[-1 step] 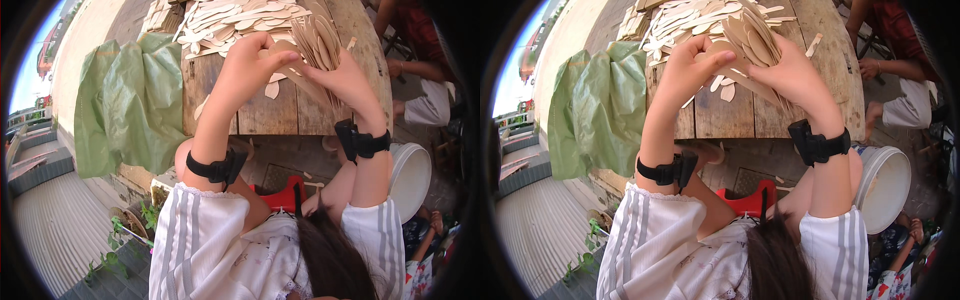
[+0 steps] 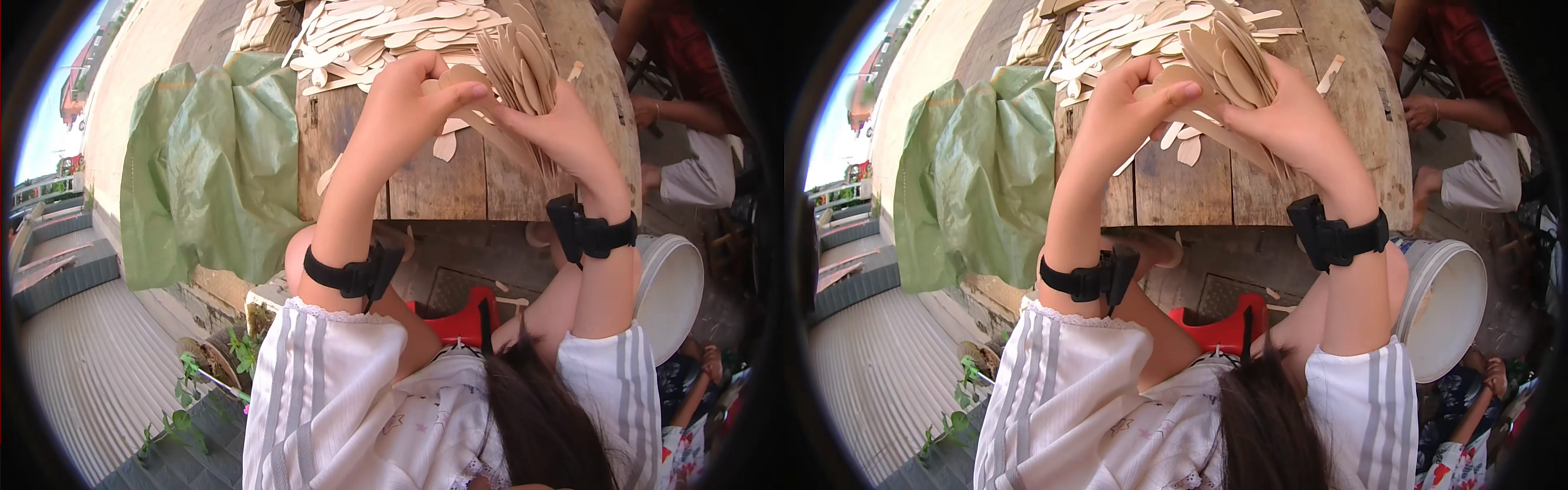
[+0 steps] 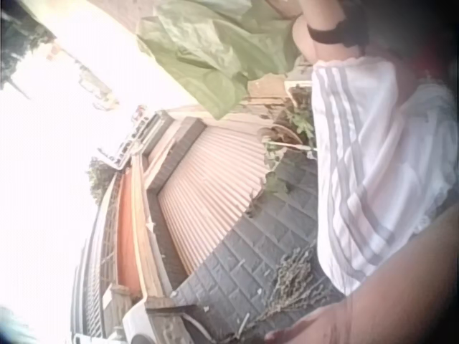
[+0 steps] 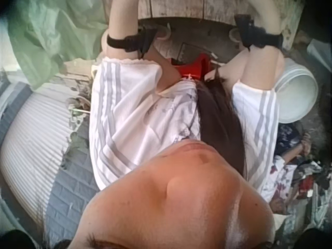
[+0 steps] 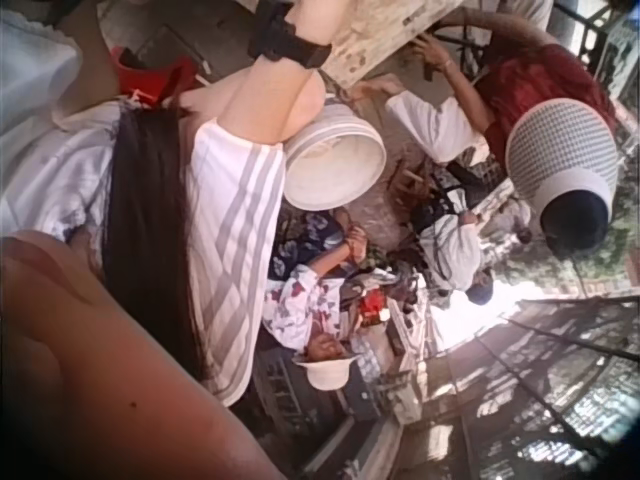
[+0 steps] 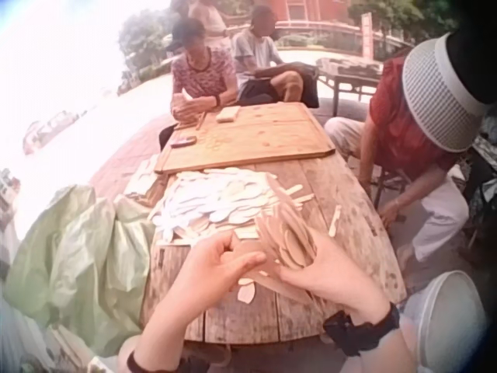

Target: The recorder sorts and stacks small wooden spoons from a pile on a table.

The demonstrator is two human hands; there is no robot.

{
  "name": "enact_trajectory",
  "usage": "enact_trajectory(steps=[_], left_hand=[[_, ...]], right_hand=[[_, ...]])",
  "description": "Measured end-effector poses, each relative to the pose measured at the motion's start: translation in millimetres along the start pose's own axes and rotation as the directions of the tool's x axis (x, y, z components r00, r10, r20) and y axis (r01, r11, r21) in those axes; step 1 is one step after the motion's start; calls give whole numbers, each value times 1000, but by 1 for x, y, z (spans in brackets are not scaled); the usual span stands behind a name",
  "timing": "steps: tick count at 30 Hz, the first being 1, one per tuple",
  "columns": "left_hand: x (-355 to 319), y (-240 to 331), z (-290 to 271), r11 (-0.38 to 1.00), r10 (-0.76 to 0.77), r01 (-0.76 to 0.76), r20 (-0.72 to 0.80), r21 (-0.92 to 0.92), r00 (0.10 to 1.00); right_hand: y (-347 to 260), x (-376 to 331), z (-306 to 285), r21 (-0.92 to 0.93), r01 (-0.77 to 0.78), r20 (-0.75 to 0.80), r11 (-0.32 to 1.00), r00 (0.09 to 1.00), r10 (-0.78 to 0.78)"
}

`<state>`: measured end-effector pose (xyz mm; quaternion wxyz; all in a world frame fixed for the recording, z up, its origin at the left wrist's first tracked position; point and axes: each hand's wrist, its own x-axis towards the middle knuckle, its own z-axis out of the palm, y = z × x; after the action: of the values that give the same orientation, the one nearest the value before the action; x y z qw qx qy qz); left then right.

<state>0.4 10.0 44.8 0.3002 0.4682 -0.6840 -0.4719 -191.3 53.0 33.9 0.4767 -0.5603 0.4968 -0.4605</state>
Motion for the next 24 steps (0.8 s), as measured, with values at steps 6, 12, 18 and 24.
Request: enact_trajectory(steps=[6, 12, 18, 24], left_hand=[[-2, 6, -2, 994, -6, 1, -48, -110, 999], [-4, 9, -7, 984, -13, 8, -30, -176, 999], [-2, 6, -10, 981, 51, -55, -27, -187, 998], [2, 0, -7, 903, 131, -114, 14, -415, 991]], right_hand=[[1, 2, -5, -120, -140, -129, 983, 984, 124], [2, 2, -6, 111, -87, -87, 990, 991, 97], [-5, -1, -9, 228, -209, 52, 951, 978, 202], [-10, -3, -2, 353, -198, 19, 915, 979, 204]])
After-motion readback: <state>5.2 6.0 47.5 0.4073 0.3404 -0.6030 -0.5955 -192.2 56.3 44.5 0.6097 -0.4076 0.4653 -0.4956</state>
